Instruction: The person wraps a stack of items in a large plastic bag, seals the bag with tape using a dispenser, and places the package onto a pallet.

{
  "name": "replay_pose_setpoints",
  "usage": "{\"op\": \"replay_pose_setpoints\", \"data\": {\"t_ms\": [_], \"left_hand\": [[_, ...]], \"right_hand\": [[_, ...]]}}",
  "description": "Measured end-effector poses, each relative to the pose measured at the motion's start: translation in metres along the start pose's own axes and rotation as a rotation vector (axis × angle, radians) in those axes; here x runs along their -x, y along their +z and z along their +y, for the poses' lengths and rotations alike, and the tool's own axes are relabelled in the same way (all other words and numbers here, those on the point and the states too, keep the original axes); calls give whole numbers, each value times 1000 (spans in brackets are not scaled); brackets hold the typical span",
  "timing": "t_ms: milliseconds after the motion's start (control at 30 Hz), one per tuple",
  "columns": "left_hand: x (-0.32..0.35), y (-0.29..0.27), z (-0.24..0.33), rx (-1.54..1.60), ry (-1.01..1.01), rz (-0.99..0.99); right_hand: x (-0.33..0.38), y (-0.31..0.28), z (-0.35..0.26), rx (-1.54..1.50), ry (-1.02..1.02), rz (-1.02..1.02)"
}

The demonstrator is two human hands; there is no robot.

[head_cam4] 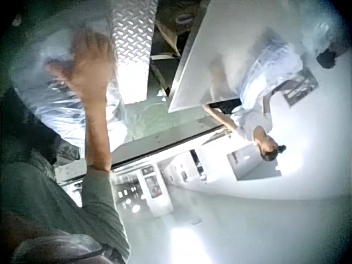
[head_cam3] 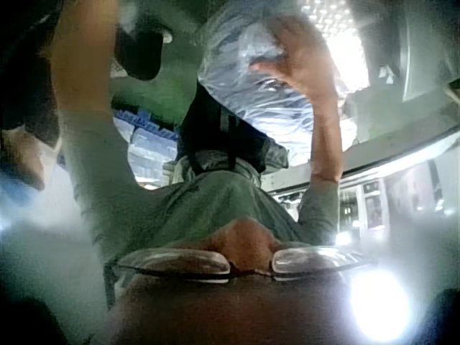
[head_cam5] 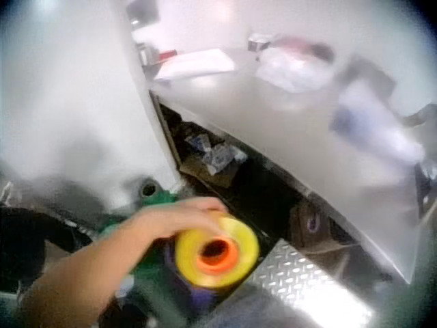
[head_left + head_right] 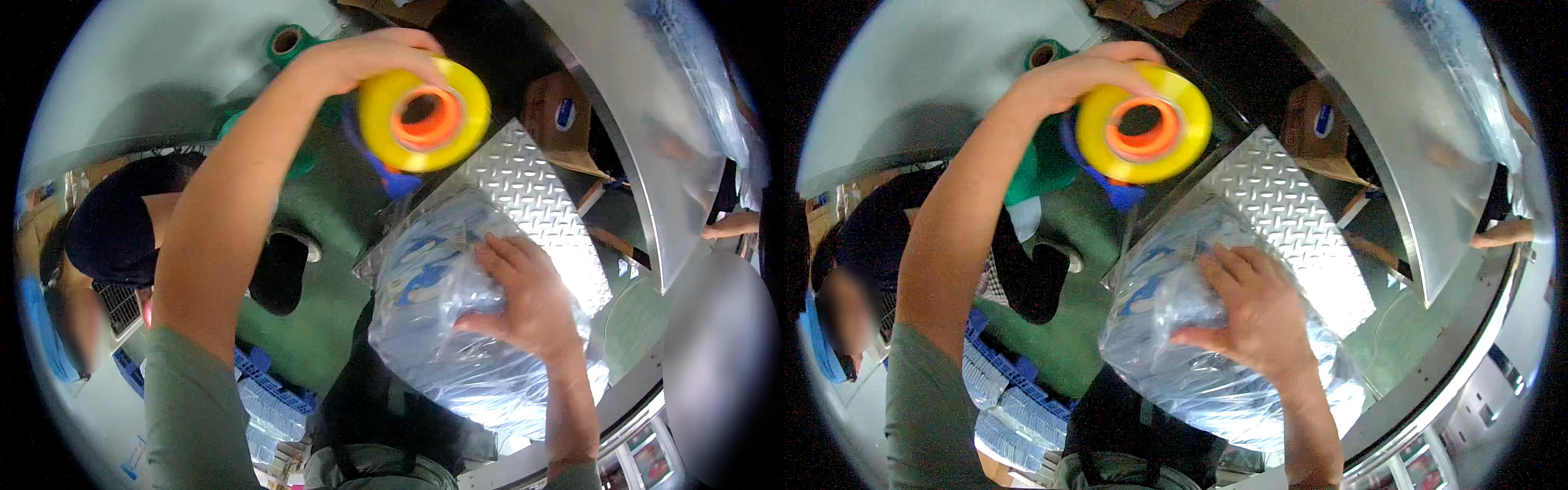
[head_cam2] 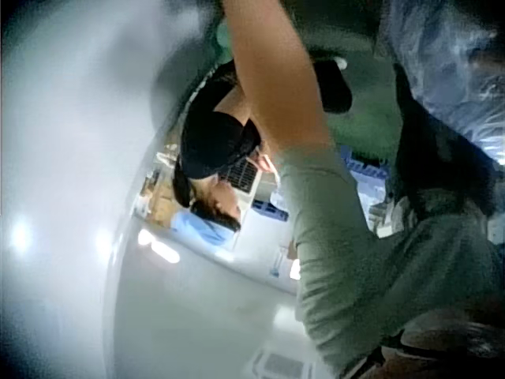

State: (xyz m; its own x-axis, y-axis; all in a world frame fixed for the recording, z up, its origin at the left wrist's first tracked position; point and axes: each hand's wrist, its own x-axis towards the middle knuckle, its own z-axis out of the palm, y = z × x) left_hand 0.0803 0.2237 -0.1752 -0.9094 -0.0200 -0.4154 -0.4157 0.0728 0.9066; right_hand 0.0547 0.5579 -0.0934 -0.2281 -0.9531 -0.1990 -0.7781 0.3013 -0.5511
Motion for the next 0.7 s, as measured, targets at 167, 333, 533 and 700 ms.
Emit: {"op": "replay_pose_setpoints", "data": {"t_ms": [167, 333, 533, 700], "left_hand": [[-77, 95, 75, -271, 152, -460], [-99, 131, 189, -738, 140, -977], [-121, 136, 142, -793, 292, -740], [9, 155, 143, -724, 313, 277]], "right_hand": [[-20, -16, 10, 139, -308, 164], [-92, -65, 43, 356, -150, -229], [-118, -81, 67, 107, 14, -842], [-118, -81, 75, -34, -6, -916]]}}
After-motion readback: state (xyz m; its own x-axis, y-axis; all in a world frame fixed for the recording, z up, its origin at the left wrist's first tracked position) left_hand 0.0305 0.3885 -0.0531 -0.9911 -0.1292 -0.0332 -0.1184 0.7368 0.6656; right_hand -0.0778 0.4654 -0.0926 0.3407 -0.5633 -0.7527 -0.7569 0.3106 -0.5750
